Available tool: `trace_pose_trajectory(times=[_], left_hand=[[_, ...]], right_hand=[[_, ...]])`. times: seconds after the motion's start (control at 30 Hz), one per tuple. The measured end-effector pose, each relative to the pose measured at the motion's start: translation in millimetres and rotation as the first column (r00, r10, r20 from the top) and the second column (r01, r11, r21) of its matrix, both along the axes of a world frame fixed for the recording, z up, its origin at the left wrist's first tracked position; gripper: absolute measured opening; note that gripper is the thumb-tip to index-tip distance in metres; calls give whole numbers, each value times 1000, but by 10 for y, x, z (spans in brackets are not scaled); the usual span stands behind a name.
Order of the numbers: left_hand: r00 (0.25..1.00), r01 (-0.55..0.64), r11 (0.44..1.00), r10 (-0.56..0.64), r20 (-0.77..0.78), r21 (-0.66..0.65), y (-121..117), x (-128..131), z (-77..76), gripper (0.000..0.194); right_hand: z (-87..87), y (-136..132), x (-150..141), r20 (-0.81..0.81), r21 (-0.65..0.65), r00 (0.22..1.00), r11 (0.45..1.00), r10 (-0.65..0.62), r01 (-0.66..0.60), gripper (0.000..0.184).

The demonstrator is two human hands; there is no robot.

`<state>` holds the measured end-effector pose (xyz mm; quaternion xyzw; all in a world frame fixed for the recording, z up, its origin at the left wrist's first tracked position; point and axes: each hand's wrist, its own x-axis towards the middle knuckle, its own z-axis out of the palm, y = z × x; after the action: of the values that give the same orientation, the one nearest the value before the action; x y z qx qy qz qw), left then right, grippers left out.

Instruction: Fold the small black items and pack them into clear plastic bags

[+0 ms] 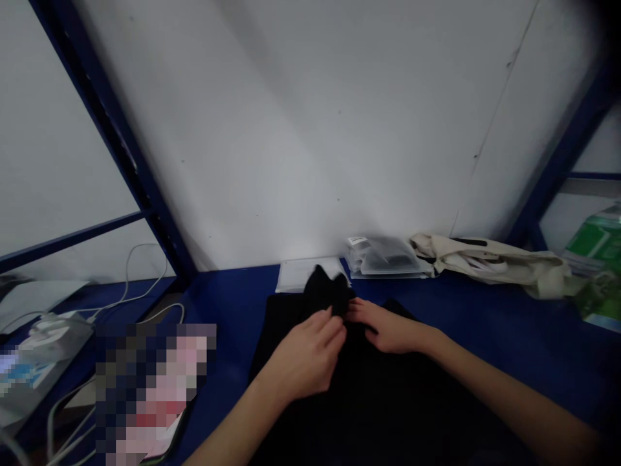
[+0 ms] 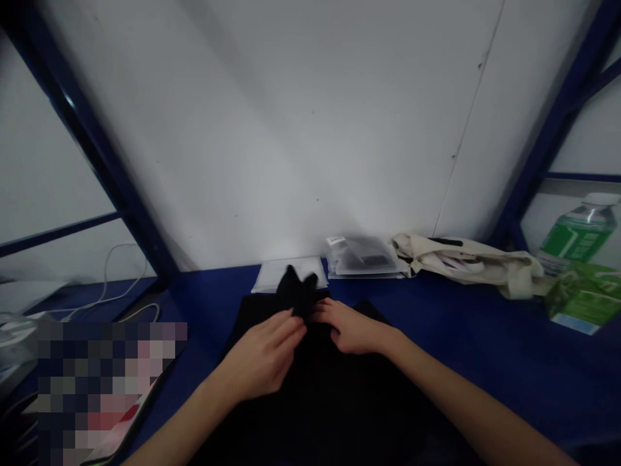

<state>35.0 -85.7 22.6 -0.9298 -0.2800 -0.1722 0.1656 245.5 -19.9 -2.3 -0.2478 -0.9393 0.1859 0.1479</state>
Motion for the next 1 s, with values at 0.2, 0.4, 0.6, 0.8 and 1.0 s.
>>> trace_pose_trajectory(times=[0.2, 0.4, 0.6, 0.8, 1.0], left_hand=[[999, 47, 975, -51, -17, -215, -42, 143, -70, 37], [969, -126, 969, 166, 182, -211, 12, 166, -200, 64], [991, -57, 995, 67, 117, -87, 107, 134, -189, 37], [976, 152, 986, -139, 167, -68, 64, 119, -16, 35], [903, -136, 981, 179, 391, -137, 391, -105, 105, 23]], right_hand=[[-4, 30, 12, -100, 51, 994, 997, -51, 56, 29], [-23, 4, -42, -190, 154, 961, 961, -201, 231, 7], [92, -122, -75, -298, 281, 938, 924, -174, 261, 40], [28, -103, -103, -207, 356, 978, 931, -5, 80, 47], [90, -114, -28, -340, 167, 922, 953, -184, 252, 32]])
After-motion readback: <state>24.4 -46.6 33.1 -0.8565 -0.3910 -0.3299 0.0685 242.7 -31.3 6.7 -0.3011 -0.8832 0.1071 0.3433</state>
